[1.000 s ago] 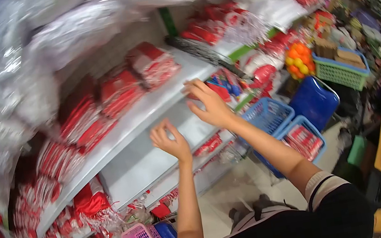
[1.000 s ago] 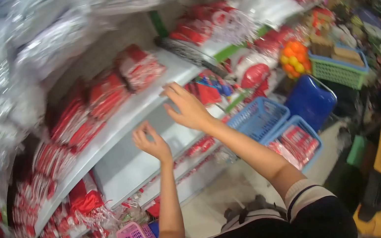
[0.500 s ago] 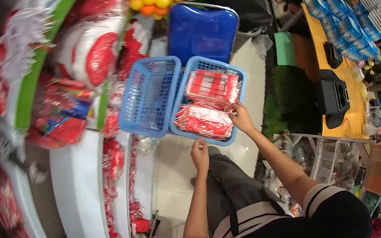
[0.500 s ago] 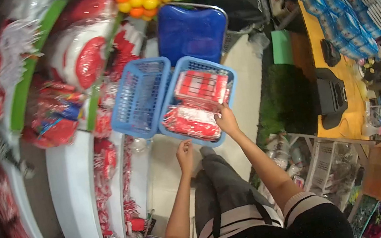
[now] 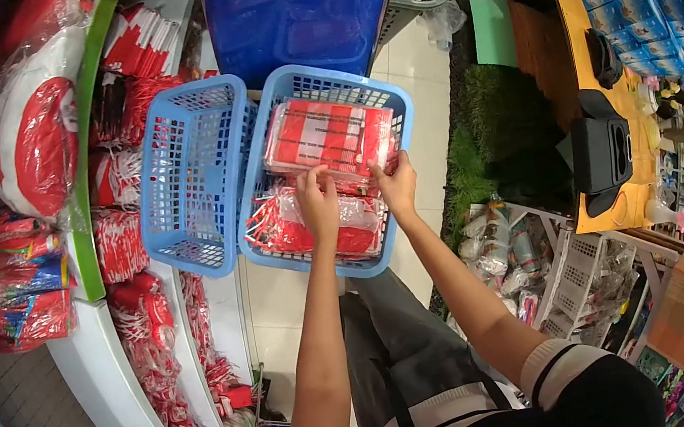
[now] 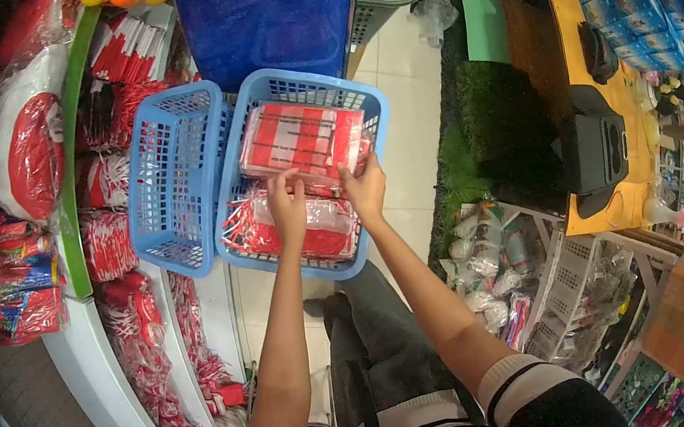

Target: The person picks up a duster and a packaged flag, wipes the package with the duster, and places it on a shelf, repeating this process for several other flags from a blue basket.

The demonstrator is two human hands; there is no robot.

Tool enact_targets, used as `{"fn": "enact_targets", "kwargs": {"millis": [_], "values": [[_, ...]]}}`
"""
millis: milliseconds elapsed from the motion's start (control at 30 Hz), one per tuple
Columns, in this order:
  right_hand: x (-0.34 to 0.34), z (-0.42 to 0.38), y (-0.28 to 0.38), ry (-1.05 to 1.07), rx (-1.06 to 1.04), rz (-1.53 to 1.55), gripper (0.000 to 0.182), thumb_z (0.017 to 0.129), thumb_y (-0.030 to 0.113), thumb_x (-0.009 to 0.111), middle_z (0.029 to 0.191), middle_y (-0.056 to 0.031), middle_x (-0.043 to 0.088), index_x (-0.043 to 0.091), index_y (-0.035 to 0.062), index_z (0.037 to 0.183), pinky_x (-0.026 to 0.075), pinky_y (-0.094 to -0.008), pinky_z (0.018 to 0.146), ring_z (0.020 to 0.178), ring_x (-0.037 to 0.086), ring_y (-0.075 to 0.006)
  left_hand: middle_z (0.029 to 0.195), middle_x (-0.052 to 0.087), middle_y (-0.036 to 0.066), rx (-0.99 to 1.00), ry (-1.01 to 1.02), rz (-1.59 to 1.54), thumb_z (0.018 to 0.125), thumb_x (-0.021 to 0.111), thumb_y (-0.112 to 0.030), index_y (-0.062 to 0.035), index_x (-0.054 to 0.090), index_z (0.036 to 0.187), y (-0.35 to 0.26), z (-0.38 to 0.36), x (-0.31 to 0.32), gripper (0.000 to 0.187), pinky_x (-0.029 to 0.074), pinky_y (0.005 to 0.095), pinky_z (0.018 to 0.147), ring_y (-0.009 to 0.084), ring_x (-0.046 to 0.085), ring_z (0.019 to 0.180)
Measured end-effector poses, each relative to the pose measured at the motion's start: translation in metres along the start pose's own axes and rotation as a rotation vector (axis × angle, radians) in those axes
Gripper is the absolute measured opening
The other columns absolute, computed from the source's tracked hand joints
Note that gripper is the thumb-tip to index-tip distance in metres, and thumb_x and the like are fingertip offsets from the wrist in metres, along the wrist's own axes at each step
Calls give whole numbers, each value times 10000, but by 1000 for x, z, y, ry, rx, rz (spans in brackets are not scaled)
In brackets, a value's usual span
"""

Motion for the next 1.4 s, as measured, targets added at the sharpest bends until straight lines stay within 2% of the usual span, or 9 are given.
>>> {"fn": "enact_targets", "kwargs": {"millis": [233,400,733,1033,1133,1167,1233,1300,1400], "values": [[-26,-5,39,7,-84,352,151,867,22,608,763,-48,545,460,0,888,433,-247,619,712,548,-103,1094,583,76,-138,-100,-257,863,568,-82,-42,593,1073,4,-5,-19,215,428,309,856,184,545,976],[-92,-23,122,131,-318,442,196,846,49,634,889,-91,642,565,-31,1011,473,-263,737,820,598,-132,1138,584,84,-254,-179,-603,914,528,-141,-17,577,1121,-20,-17,-87,246,391,302,922,174,525,1051],[-94,-131,278,906,-233,805,157,868,60,630,870,7,577,581,8,1008,414,-183,608,776,531,-37,1214,562,81,-405,246,-1190,858,567,-130,-59,501,1283,-54,-105,-245,436,485,283,811,145,588,1015],[-67,-339,379,1547,-194,782,170,879,82,615,886,-14,631,550,41,1031,492,-256,660,779,605,-92,1245,529,77,-393,-299,-1835,882,564,-167,-71,400,1358,-54,-289,-344,512,475,287,847,143,573,1041],[-56,-406,404,1377,-1153,534,226,859,139,650,894,-21,630,561,60,1051,494,-290,676,824,619,-132,1244,529,76,-314,-408,-1859,883,563,-167,-71,399,1359,-57,-326,-373,512,476,287,846,144,573,1038],[-75,-430,429,1440,-1185,209,261,829,230,678,899,-72,623,599,75,1024,491,-339,707,868,629,-221,1243,529,76,-292,-438,-1866,883,563,-167,-71,399,1359,-58,-337,-380,512,476,287,846,144,573,1038],[-81,-456,476,906,-1588,-17,245,806,281,677,875,-135,605,629,71,922,480,-387,729,888,600,-299,1242,529,76,-248,-495,-1876,884,563,-166,-71,398,1359,-60,-357,-392,512,476,288,845,144,573,1036],[-52,-461,543,474,-1587,348,177,756,196,653,877,-153,570,581,47,821,458,-475,722,862,551,-349,1241,529,76,-205,-546,-1883,885,563,-166,-71,397,1359,-62,-373,-401,512,476,288,845,145,573,1035],[4,-453,625,78,-1518,85,324,727,194,650,1054,-147,538,578,-5,973,490,-444,755,1013,513,-331,1239,529,76,-144,-601,-1894,886,562,-165,-71,396,1360,-67,-392,-413,511,477,289,844,145,573,1032]]}}
Point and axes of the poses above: each hand's wrist, its own z-axis towards the middle knuckle, its own x-axis out of the palm, y = z × x, the point moved 3 cm from there along z, towards the middle knuckle
